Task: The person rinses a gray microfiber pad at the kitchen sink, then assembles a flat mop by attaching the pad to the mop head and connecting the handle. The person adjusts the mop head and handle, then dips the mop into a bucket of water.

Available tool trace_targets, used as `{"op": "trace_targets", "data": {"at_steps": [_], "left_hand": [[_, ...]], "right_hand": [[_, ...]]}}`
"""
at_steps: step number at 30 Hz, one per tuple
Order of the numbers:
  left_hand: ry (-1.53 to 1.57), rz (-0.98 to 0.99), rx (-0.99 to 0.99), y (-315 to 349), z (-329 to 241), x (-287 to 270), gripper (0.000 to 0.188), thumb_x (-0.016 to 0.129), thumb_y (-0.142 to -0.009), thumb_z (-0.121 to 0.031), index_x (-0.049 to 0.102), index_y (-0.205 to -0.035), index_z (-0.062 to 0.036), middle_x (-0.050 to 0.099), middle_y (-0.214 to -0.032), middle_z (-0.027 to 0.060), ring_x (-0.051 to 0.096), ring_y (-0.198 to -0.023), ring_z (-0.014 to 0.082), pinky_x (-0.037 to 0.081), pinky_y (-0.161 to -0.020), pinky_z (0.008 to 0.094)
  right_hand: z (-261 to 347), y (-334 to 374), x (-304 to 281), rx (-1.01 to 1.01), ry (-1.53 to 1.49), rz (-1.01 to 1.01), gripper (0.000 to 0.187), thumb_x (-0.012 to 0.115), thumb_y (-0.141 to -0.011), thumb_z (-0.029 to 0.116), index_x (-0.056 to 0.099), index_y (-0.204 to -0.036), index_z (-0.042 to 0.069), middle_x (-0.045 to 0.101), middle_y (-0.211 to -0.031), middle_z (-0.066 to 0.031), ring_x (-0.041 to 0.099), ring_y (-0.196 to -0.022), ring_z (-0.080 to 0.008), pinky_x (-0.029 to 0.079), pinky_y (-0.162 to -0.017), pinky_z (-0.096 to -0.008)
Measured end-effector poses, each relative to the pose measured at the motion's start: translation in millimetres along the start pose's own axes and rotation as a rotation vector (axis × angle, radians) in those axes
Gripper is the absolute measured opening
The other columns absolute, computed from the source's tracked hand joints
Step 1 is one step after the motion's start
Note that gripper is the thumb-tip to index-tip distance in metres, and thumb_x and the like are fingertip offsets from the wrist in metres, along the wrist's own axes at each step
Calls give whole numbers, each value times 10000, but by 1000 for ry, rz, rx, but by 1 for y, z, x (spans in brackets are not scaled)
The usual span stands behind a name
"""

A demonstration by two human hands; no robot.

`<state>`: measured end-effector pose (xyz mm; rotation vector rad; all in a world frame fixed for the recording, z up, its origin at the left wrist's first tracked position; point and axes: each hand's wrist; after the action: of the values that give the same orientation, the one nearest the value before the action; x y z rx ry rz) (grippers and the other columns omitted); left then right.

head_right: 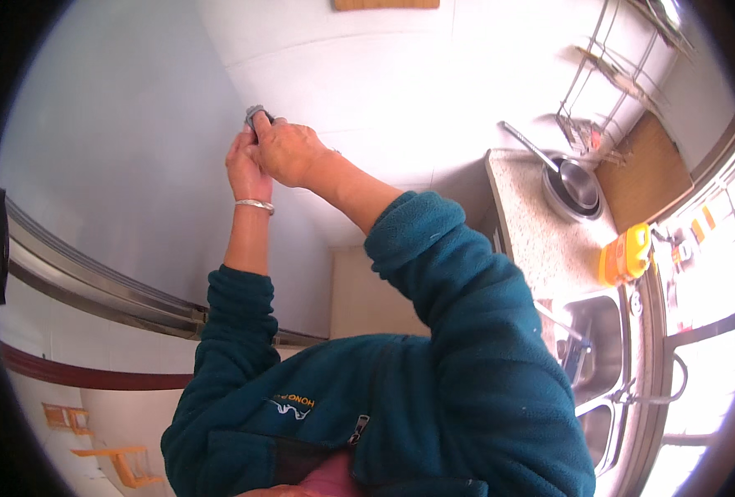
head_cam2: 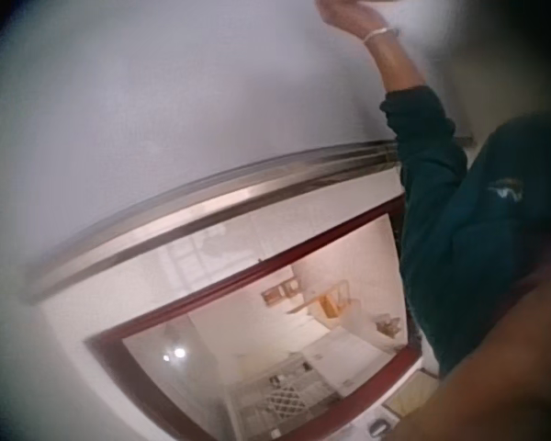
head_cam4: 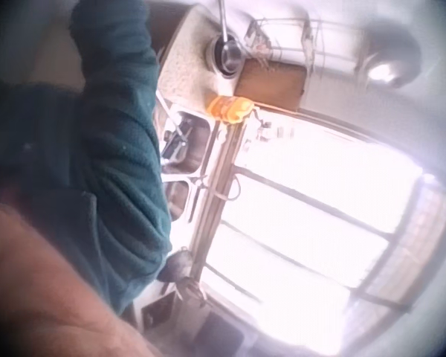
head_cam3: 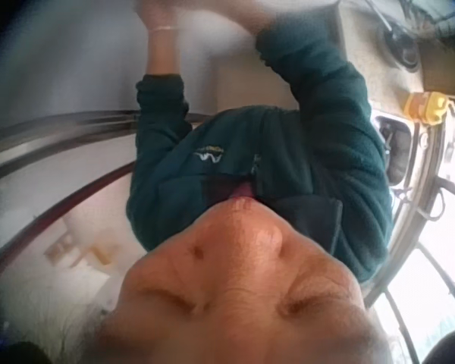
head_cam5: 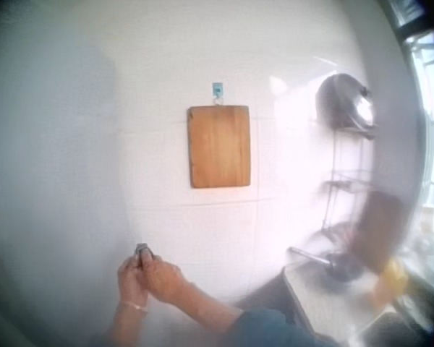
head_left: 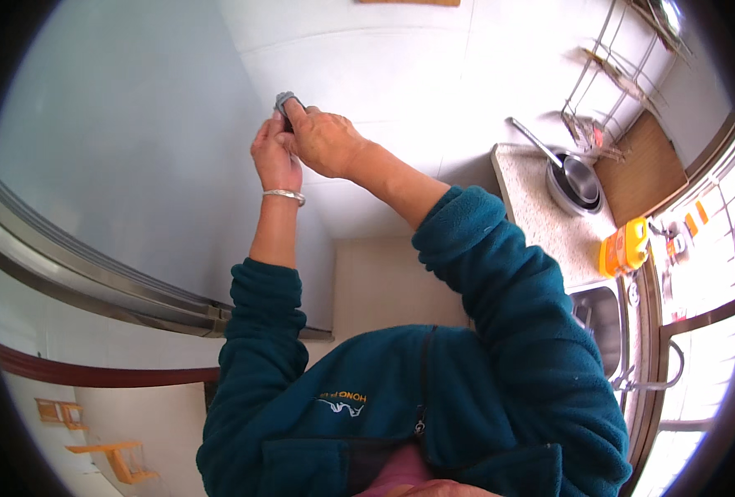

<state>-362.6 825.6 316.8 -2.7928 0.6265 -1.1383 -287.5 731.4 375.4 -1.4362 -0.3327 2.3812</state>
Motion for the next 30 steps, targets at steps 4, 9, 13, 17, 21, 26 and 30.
{"op": "trace_targets", "data": {"at_steps": [4, 9, 13, 17, 21, 26, 30], "left_hand": [[-37, -18, 137, 3, 10, 8, 177, 615, -939, -145, 604, -824, -11, 591, -813, 20, 536, -756, 111, 460, -686, 280], [-75, -163, 194, -10, 23, 13, 177, 640, -919, -188, 627, -913, -11, 613, -865, 39, 562, -800, 140, 449, -716, 296], [-165, -189, 239, -17, 36, -1, 213, 662, -897, -224, 629, -896, -14, 618, -850, 40, 566, -796, 148, 434, -701, 301], [-160, -115, 144, 1, 47, 1, 272, 648, -896, -275, 594, -959, -15, 611, -939, 67, 557, -835, 166, 457, -737, 342], [246, 95, -44, 44, 43, 25, 639, 612, -895, -467, 359, -1308, -50, 468, -1293, 220, 495, -1150, 349, 389, -1009, 567], [322, 243, -530, 138, 90, 31, 526, 556, -919, -523, 543, -1176, -65, 626, -1010, 141, 580, -1010, 318, 402, -1012, 568], [246, 402, -387, 147, 100, 35, 391, 549, -946, -475, 598, -880, -92, 444, -658, 5, 438, -681, 178, 417, -765, 394]], "right_hand": [[-18, 36, 0, 35, 170, -7, 330, 532, -958, 202, 423, -1186, -12, 616, -1006, -249, 650, -895, -373, 533, -758, -441], [-79, 159, -2, 101, 380, -12, 305, 500, -933, 155, 448, -1189, -4, 585, -926, -175, 621, -820, -303, 505, -745, -420], [-132, 294, -12, 119, 618, -32, 387, 505, -839, 70, 459, -1216, -2, 557, -975, -139, 548, -874, -275, 426, -787, -389], [-156, 357, -22, 52, 526, -192, 425, 526, -804, 57, 485, -1222, -6, 558, -1000, -131, 535, -895, -287, 405, -795, -393], [-149, 353, -22, 12, 239, -433, 418, 542, -773, 28, 561, -1190, 33, 557, -1019, -130, 533, -899, -302, 412, -802, -407], [-123, 336, -19, -27, 110, -535, 449, 565, -726, -22, 606, -1167, 50, 568, -959, -124, 539, -880, -316, 449, -775, -404], [-120, 383, -54, 130, 95, -722, 479, 535, -707, -62, 616, -1167, 44, 574, -923, -124, 556, -843, -293, 473, -754, -364]]}}
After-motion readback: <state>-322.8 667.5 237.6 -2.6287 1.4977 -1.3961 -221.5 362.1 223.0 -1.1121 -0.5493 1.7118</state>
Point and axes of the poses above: each hand's wrist, its own y-axis away from the middle knuckle, its own x-axis out of the palm, z = x × y
